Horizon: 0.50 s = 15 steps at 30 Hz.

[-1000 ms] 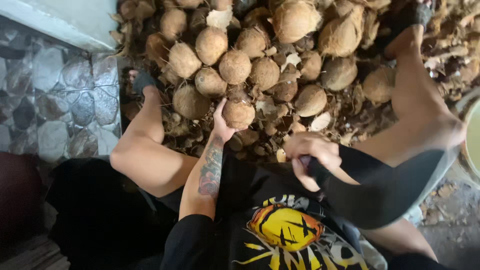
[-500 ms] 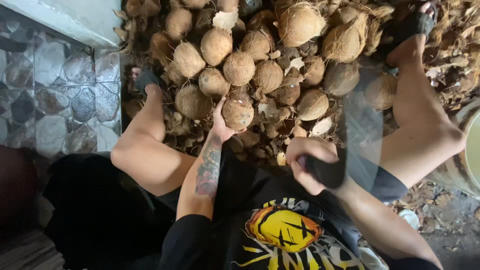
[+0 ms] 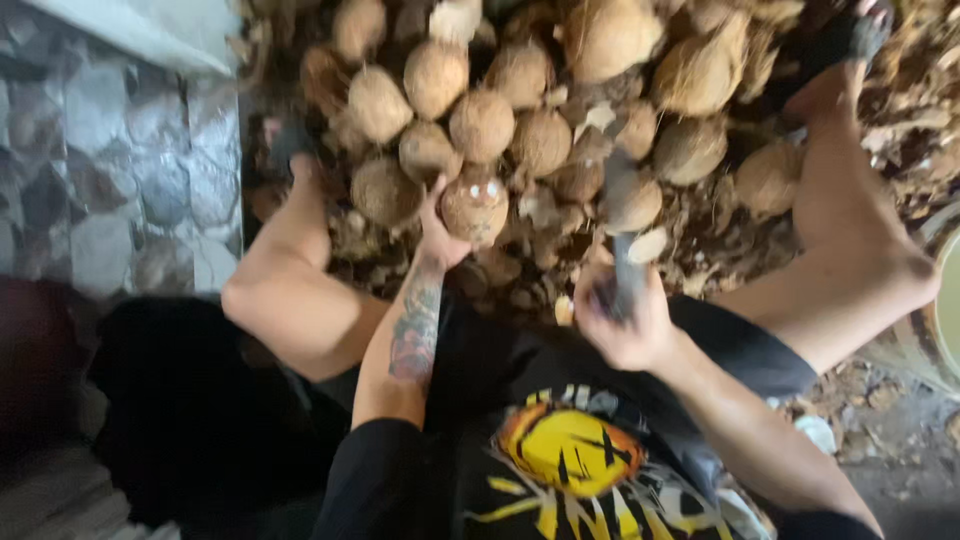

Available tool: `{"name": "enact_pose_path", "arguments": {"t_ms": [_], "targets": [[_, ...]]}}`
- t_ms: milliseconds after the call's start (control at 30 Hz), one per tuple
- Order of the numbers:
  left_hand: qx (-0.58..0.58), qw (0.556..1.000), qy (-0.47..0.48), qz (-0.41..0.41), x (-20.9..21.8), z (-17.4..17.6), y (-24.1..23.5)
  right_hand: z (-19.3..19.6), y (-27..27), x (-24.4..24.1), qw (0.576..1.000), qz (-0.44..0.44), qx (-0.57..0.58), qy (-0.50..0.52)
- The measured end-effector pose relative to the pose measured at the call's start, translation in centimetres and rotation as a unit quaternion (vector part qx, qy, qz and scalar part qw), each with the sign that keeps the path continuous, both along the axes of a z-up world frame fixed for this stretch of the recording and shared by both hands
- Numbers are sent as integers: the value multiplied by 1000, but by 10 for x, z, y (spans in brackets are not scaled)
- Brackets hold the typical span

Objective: The person sits on the floor surrounded by coconuts and uses a large knife to peel the husks off. They hold the coconut in one hand and strike it with the knife to remove the outer layer, occasionally pouring the coconut water into a white bucket.

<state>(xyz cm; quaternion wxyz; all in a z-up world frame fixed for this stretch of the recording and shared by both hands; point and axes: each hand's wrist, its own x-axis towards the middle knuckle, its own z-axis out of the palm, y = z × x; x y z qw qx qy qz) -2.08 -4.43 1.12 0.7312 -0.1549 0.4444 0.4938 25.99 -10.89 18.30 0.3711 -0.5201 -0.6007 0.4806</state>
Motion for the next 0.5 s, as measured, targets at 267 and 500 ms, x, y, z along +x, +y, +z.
{"name": "enact_pose_path", "arguments": {"t_ms": [267, 500], "targets": [[114, 987, -111, -26, 33, 95, 21, -102, -31, -9, 935, 68, -322, -130], [67, 996, -49, 36, 15, 21, 41, -18, -41, -13, 989, 129, -10, 70]]}}
